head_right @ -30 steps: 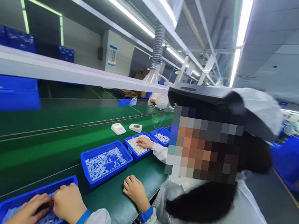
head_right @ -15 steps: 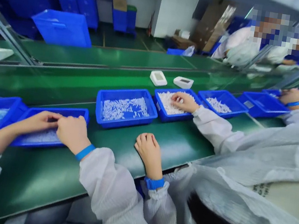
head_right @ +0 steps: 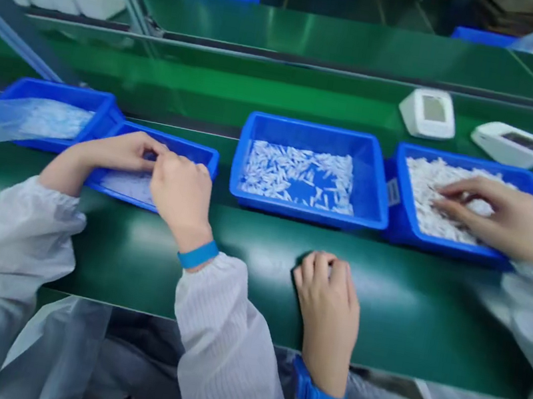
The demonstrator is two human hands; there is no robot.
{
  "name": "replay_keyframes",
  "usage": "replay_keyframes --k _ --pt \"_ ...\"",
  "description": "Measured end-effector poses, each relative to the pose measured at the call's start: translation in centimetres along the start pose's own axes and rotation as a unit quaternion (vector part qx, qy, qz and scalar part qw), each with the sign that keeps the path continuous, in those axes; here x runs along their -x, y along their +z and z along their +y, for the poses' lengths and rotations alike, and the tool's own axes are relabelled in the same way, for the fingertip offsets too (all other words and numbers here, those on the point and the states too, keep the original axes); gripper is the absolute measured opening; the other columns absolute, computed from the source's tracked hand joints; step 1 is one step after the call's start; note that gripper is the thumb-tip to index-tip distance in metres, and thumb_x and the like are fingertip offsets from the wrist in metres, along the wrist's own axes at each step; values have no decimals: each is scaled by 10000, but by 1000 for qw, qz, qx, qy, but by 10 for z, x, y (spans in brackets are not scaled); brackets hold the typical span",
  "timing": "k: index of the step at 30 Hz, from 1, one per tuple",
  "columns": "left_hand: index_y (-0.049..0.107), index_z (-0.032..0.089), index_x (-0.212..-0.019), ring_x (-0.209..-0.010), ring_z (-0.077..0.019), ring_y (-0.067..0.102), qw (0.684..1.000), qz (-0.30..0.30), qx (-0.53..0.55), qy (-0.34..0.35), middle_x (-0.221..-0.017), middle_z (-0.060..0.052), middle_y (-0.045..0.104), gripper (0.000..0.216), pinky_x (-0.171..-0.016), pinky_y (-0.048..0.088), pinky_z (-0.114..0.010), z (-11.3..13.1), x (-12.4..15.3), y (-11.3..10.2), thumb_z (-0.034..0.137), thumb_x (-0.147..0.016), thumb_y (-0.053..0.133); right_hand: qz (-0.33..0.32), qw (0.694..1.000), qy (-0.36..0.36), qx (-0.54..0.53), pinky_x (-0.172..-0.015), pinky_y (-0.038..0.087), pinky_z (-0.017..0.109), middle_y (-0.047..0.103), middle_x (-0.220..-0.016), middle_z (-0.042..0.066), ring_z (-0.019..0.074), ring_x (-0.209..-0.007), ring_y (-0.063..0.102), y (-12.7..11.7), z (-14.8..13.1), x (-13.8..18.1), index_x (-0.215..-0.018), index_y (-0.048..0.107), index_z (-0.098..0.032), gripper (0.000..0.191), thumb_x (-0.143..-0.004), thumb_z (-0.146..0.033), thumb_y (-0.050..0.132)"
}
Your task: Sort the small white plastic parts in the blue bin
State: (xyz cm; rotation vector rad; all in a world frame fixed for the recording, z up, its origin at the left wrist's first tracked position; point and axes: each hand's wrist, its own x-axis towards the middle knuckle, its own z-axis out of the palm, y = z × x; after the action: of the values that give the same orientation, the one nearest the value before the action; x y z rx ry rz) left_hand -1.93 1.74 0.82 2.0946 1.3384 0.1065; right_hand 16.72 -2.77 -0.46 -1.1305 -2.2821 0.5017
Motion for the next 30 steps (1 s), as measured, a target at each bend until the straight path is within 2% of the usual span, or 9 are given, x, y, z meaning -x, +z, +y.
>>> replay_keyframes --k 2,4,7,11,14,18,21,27,30 --pt "604 -49 -1051 -923 -130 600 999 8 31 5 -941 -23 676 494 -927 403 -304 1 -2 -1 369 -840 448 -3 1000 21 3 -855 424 324 613 -896 79 182 -905 613 -3 -3 -4 -997 602 -85 468 -1029 -294 184" --pt "666 58 -995 -880 -150 627 998 20 56 16 -930 -26 699 370 -877 453 -283 1 -2 -2 360 -810 557 -1 999 33 19 -830 414 337 632 -843 72 191 -826 618 -5 -3 -4 -971 619 -107 407 -1017 -281 254" --pt "689 127 -957 -887 -168 638 995 40 75 43 -930 -27 708 240 -840 467 -259 1 1 -2 284 -815 575 8 999 16 45 -803 403 347 662 -846 70 203 -788 612 -6 -4 -1 -961 636 -143 314 -992 -237 337" --pt "692 152 -952 -891 -167 640 991 92 87 37 -941 -44 711 205 -810 467 -245 3 5 1 175 -805 552 -9 998 14 67 -765 389 343 673 -796 57 198 -738 607 -6 -6 -2 -843 627 -173 275 -969 -199 385" --pt "694 154 -944 -902 -174 634 990 105 86 47 -944 -53 707 216 -821 465 -258 5 7 2 117 -787 550 0 998 29 48 -750 381 327 675 -759 42 190 -716 608 -7 -7 -4 -820 629 -181 266 -961 -193 403" --pt "690 173 -939 -943 -179 614 989 106 77 64 -962 -42 695 218 -896 441 -287 5 11 4 97 -770 575 32 998 38 37 -753 384 309 700 -809 43 191 -746 617 -7 -8 -6 -868 659 -179 254 -952 -193 420" --pt "684 178 -944 -966 -184 599 988 105 75 80 -974 -39 683 222 -948 415 -311 4 14 6 103 -748 611 21 997 32 63 -753 383 309 707 -816 43 191 -734 619 -4 -9 -6 -864 671 -176 244 -941 -192 440" --pt "688 160 -940 -986 -195 584 987 92 81 100 -995 -54 658 312 -913 440 -289 -1 15 9 49 -653 638 7 993 25 118 -699 358 293 697 -761 45 183 -680 607 -3 -13 -5 -785 661 -180 252 -933 -201 458" --pt "692 161 -935 -974 -189 592 987 96 82 97 -991 -48 664 329 -900 451 -281 -1 16 9 38 -640 614 18 995 38 89 -621 331 265 673 -687 40 165 -642 593 -6 -13 -6 -727 653 -181 306 -945 -249 449"
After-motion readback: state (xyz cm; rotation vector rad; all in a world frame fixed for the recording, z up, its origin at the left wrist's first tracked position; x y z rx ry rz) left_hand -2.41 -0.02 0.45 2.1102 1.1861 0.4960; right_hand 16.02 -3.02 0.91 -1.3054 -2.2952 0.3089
